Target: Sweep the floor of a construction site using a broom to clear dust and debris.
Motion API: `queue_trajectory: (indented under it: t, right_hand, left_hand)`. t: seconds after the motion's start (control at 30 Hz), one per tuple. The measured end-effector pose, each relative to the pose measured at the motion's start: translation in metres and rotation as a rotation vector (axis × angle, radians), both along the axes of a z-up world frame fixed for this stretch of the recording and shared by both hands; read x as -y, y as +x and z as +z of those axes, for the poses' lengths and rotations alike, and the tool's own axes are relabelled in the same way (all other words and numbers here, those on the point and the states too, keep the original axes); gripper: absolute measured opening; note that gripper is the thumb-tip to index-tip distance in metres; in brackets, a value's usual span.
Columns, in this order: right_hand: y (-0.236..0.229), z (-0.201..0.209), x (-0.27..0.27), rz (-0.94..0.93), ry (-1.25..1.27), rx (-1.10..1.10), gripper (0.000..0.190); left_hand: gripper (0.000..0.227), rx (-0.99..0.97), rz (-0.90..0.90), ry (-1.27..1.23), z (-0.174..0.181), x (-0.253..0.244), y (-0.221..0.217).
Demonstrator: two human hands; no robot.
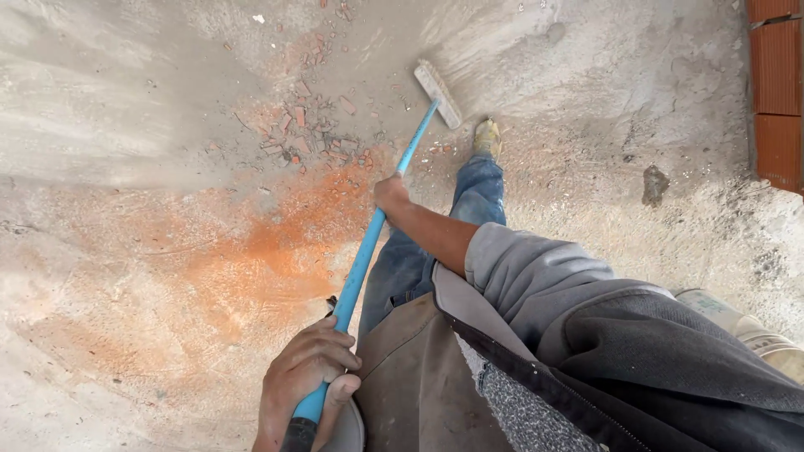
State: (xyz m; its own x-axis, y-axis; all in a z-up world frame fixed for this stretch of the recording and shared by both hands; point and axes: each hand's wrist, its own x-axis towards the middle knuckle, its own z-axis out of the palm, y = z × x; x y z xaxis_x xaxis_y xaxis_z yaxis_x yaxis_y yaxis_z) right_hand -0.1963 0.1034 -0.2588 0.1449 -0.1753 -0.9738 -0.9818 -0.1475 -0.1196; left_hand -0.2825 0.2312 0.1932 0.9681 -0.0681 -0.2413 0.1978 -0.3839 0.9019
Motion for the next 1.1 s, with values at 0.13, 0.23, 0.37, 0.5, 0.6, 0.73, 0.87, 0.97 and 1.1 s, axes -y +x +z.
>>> queue_trajectory:
  t: [0.13,0.23,0.37,0.5,0.6,0.73,0.87,0.97,1.1]
  right_hand:
    - [-0.049,0.021,-0.032,0.055,0.138,0.017,0.029]
    - [-0.028,0.064,-0.029,0.040,0.386,0.089,0.020]
    - [0.013,0.181,-0.005,0.103,0.591,0.193,0.046]
    - [0.079,0.326,0.049,0.586,0.544,0.563,0.062]
    - [0.124,0.427,0.103,0.664,0.655,1.034,0.058]
    - [0.168,0.469,0.167,0.900,0.877,1.481,0.081]
    - [0.205,0.438,0.190,0.852,1.161,1.243,0.073]
    - [0.254,0.443,0.211,0.769,1.379,1.150,0.071]
    - [0.304,0.487,0.223,0.883,1.119,1.476,0.061]
  left_hand:
    - [0.040,0.106,-0.086,-0.057,0.044,-0.015,-0.008]
    - [0.045,0.341,-0.188,-0.147,0.043,-0.012,-0.011]
    - [0.047,0.516,-0.180,-0.363,0.068,-0.001,0.014]
    - [0.043,0.565,-0.095,-0.362,0.044,0.011,0.060]
    - [0.039,0.432,-0.069,-0.211,0.008,0.036,0.112]
    - [0.026,0.327,-0.120,-0.103,-0.051,0.090,0.196]
    - [0.021,0.168,-0.134,-0.105,-0.091,0.112,0.270]
    - [0.042,0.082,-0.151,-0.044,-0.110,0.130,0.302]
    - [0.047,0.219,-0.160,0.043,-0.065,0.154,0.361]
